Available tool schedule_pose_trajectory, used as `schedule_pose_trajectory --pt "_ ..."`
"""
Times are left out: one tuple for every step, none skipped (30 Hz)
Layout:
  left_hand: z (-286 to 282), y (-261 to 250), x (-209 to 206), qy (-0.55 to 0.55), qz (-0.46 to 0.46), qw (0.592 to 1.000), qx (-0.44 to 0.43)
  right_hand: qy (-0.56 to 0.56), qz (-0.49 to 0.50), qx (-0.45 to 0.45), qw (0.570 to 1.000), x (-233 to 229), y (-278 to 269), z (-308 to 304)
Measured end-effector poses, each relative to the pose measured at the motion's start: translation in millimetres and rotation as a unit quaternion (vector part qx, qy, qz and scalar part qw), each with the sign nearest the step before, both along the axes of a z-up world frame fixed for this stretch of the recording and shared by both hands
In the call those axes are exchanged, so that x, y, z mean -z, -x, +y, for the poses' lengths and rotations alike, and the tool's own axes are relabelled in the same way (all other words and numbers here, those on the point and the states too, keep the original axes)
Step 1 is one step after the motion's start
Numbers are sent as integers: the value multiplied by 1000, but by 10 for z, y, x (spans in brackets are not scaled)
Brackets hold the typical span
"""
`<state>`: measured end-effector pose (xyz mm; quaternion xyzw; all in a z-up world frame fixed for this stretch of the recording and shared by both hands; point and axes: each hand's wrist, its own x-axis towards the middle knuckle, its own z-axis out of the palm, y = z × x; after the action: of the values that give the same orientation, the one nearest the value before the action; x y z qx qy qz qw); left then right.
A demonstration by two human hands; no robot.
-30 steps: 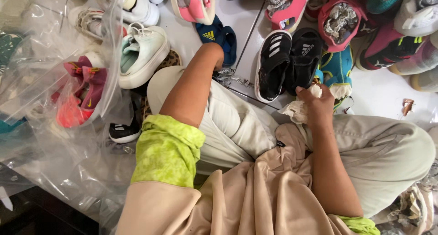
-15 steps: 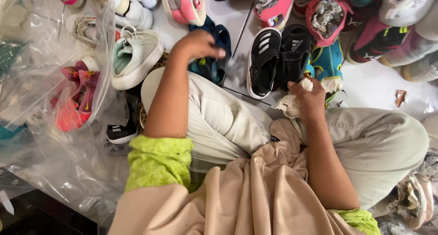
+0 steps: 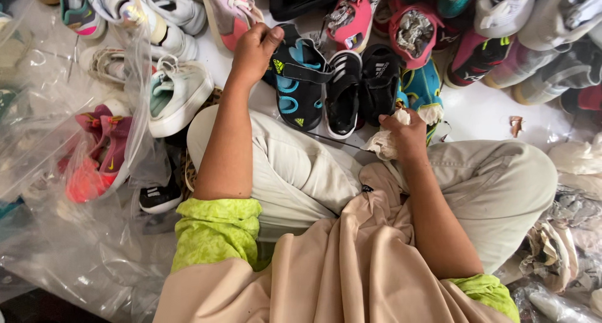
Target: The person wipes various shoes with a white cloth, inserts paper stuffing into them, and rearranges the footwear on a floor.
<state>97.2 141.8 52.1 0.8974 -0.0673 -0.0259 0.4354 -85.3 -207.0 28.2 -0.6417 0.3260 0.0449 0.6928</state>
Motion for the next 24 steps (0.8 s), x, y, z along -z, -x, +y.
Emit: schedule_pose_trajectory --pt "-17 1 -43 1 -1 1000 2 1 -1 2 1000 -18 -9 -7" --pt "-21 15 -83 53 19 998 -25 -10 -5 12 1000 -30 -3 0" --pt "-25 29 -122 105 40 992 -53 -21 -10 21 1000 -41 1 6" --pt "-23 23 -141 104 41 992 -51 -22 -9 23 999 -63 -2 11" --pt "-21 18 -160 123 43 989 -70 -22 -13 24 999 -84 -5 15" --pt "-25 17 -178 142 45 985 -89 -22 -17 26 999 -107 0 15" --pt "-11 16 -166 141 47 985 -87 -22 -15 29 999 -116 5 17" --pt "-8 6 -158 169 38 981 -92 -33 -7 33 999 -129 2 9" --pt "-6 1 -152 197 29 975 -98 -44 1 38 998 -144 4 -1" --pt "8 -26 -98 197 29 975 -95 -43 1 40 998 -123 7 -12" --pt "23 -49 -45 222 11 969 -108 -19 1 26 999 -101 14 -23" --pt "44 -69 7 247 -7 961 -121 5 1 11 1000 -79 18 -31" --pt "43 -60 3 247 -7 962 -120 5 1 12 1000 -99 23 -29" --pt "44 -49 -4 267 -14 956 -123 11 1 5 1000 -120 28 -25" --pt "46 -36 -15 287 -21 950 -126 17 0 -3 1000 -145 36 -23" --pt "39 -18 -13 286 -23 950 -125 16 -2 -3 1000 -219 44 -14" --pt "31 0 -15 283 9 946 -157 22 18 1 1000 -297 54 -7" --pt "23 18 -17 278 42 941 -188 28 39 5 999 -374 69 2" --pt "-27 100 -165 278 40 942 -187 27 36 6 999 -334 82 -8" --pt "-89 174 -311 327 77 912 -235 -15 12 43 999 -297 92 -28" --pt "-153 250 -454 375 113 876 -281 -58 -13 79 995 -258 101 -48" --pt "-170 255 -414 375 112 877 -278 -58 -15 82 995 -194 110 -82" --pt "-187 258 -372 420 134 847 -298 -72 -20 93 993 -128 117 -115" --pt "-204 265 -324 463 155 813 -316 -85 -25 104 991 -59 126 -149"
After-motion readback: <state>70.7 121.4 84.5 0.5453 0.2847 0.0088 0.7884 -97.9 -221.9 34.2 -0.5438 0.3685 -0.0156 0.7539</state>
